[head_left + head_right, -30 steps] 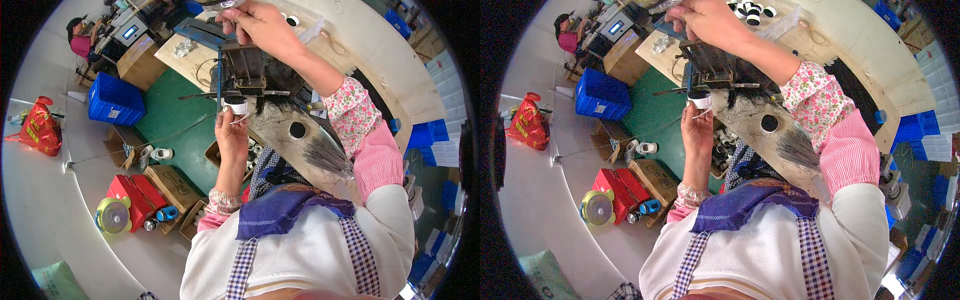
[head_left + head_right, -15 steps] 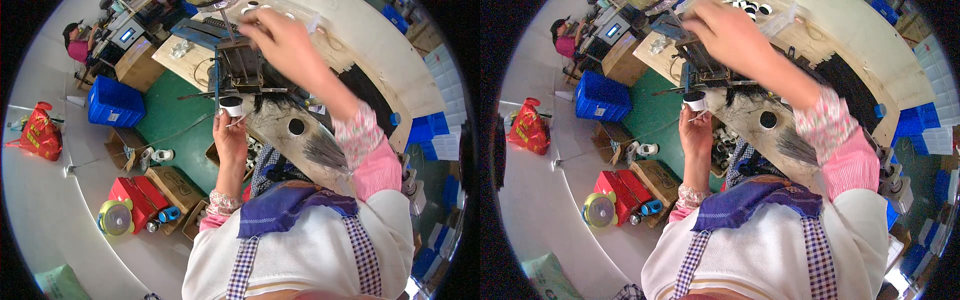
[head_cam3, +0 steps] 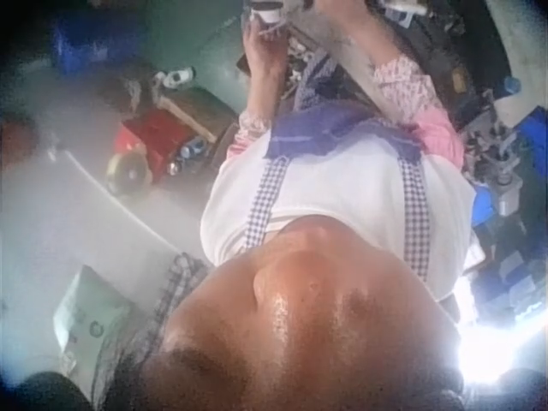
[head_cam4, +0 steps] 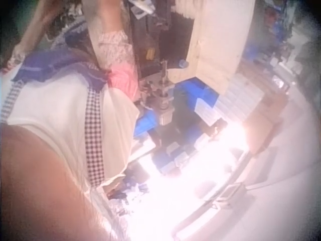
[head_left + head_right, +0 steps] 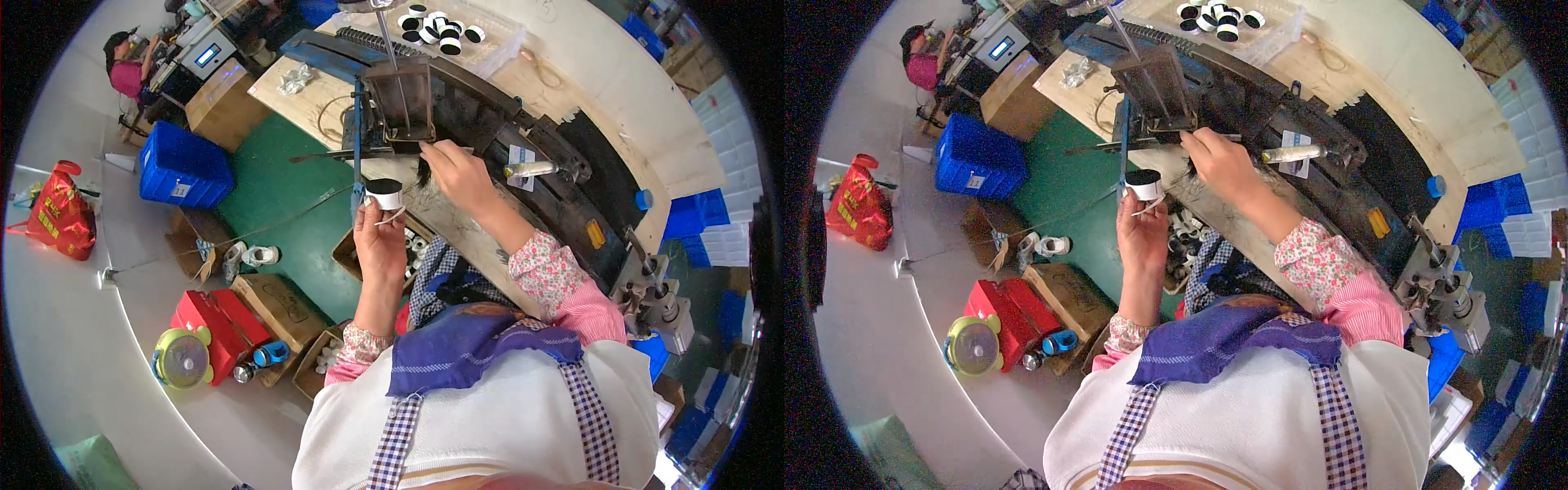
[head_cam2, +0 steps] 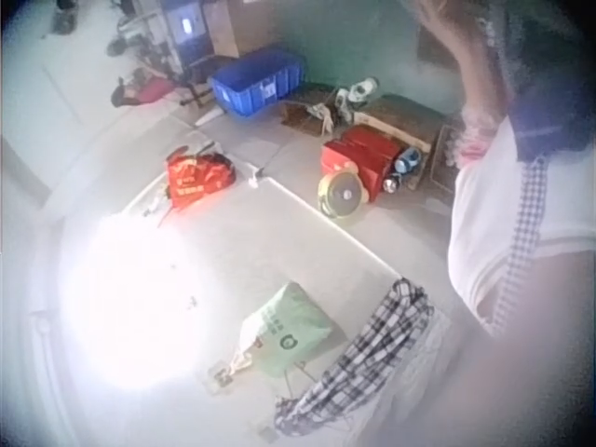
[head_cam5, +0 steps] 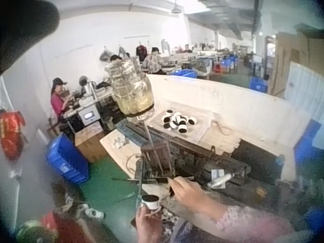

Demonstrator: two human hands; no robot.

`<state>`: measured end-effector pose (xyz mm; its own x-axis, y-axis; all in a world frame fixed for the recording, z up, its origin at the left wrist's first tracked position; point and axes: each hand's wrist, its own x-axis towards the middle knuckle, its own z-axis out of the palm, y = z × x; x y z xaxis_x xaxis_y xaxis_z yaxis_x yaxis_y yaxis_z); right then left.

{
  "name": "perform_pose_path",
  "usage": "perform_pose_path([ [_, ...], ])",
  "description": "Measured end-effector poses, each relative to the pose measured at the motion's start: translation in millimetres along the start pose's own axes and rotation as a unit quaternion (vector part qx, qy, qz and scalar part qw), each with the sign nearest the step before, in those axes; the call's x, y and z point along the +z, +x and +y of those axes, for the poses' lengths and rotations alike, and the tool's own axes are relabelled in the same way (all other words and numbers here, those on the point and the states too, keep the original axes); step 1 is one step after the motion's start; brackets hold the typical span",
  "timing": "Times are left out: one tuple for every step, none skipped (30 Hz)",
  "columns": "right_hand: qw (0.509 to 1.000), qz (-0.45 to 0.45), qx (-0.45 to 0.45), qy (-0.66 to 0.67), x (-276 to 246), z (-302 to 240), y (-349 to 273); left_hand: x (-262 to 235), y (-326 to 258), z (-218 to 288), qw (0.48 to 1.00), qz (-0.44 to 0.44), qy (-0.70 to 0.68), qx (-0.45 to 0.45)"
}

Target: The worker is inserting bundles of hair fibers into metal ferrules or caps at a factory workstation machine.

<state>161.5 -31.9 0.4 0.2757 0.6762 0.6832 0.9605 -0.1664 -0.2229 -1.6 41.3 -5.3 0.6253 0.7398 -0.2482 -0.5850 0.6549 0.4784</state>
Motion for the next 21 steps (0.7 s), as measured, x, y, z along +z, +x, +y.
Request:
perform_pose_path([
  [1.0, 0.005, 0.001, -0.005, -1, 1, -1, -3, 3, 1, 1.0, -0.005, 0.008, -0.004],
  [1.0, 0.004, 0.003, -0.007, 0, 2, -1, -4, 3, 2, 1.0, -0.011, 0.017, -0.009],
  [1.0, 0.016, -0.002, -0.01, 0, 4, 0, -1, 4, 1, 1.0, -0.006, 0.016, -0.016],
  [1.0, 0.027, -0.007, -0.013, 1, 5, 0, -1, 4, -1, 1.0, -0.006, 0.016, -0.018],
  [1.0, 0.027, -0.006, -0.015, 2, 4, -1, -2, 4, -3, 1.0, -0.011, 0.014, -0.02],
  [0.999, 0.034, -0.005, -0.013, 3, 3, -2, -4, 4, -4, 1.0, -0.015, 0.013, -0.021],
  [0.999, 0.042, -0.005, -0.011, 4, 2, -2, -7, 5, -4, 1.0, -0.017, 0.004, -0.02],
  [0.999, 0.041, -0.004, -0.012, 3, 3, -2, -7, 5, -4, 1.0, -0.016, 0.004, -0.022],
  [0.998, 0.053, -0.019, -0.014, 2, 4, -1, -7, 4, -3, 0.999, -0.021, 0.006, -0.026],
  [0.997, 0.064, -0.035, -0.016, 2, 5, -1, -6, 4, -3, 0.999, -0.026, 0.008, -0.029],
  [0.997, 0.063, -0.032, -0.017, 4, 5, -1, -6, 4, -3, 0.999, -0.025, 0.01, -0.032],
  [0.998, 0.048, -0.037, -0.035, 5, 5, -2, -5, 4, -3, 0.999, -0.024, 0.011, -0.037],
  [0.997, 0.032, -0.042, -0.053, 7, 4, -3, -4, 4, -3, 0.999, -0.022, 0.012, -0.042],
  [0.997, 0.03, -0.039, -0.053, 4, 0, -1, -2, 4, -3, 0.999, -0.021, 0.013, -0.045],
  [0.998, 0.004, -0.013, -0.056, 0, -5, 2, 2, 3, -2, 0.999, -0.019, 0.02, -0.042],
  [0.998, -0.023, 0.014, -0.057, -2, -9, 5, 3, 3, -1, 0.999, -0.017, 0.026, -0.041],
  [0.998, -0.024, 0.021, -0.057, 0, -9, 6, 2, 6, -3, 0.998, -0.015, 0.031, -0.046],
  [0.996, -0.041, 0.018, -0.077, 2, -7, 9, 0, 9, -4, 0.999, -0.032, 0.015, -0.041],
  [0.993, -0.058, 0.017, -0.097, 5, -5, 12, -2, 12, -5, 0.998, -0.048, -0.001, -0.037],
  [0.993, -0.062, 0.032, -0.1, 6, -6, 14, 0, 16, -5, 0.998, -0.044, 0.0, -0.035],
  [0.992, -0.063, 0.014, -0.111, 1, -6, 17, 2, 18, -5, 0.997, -0.067, 0.004, -0.033],
])
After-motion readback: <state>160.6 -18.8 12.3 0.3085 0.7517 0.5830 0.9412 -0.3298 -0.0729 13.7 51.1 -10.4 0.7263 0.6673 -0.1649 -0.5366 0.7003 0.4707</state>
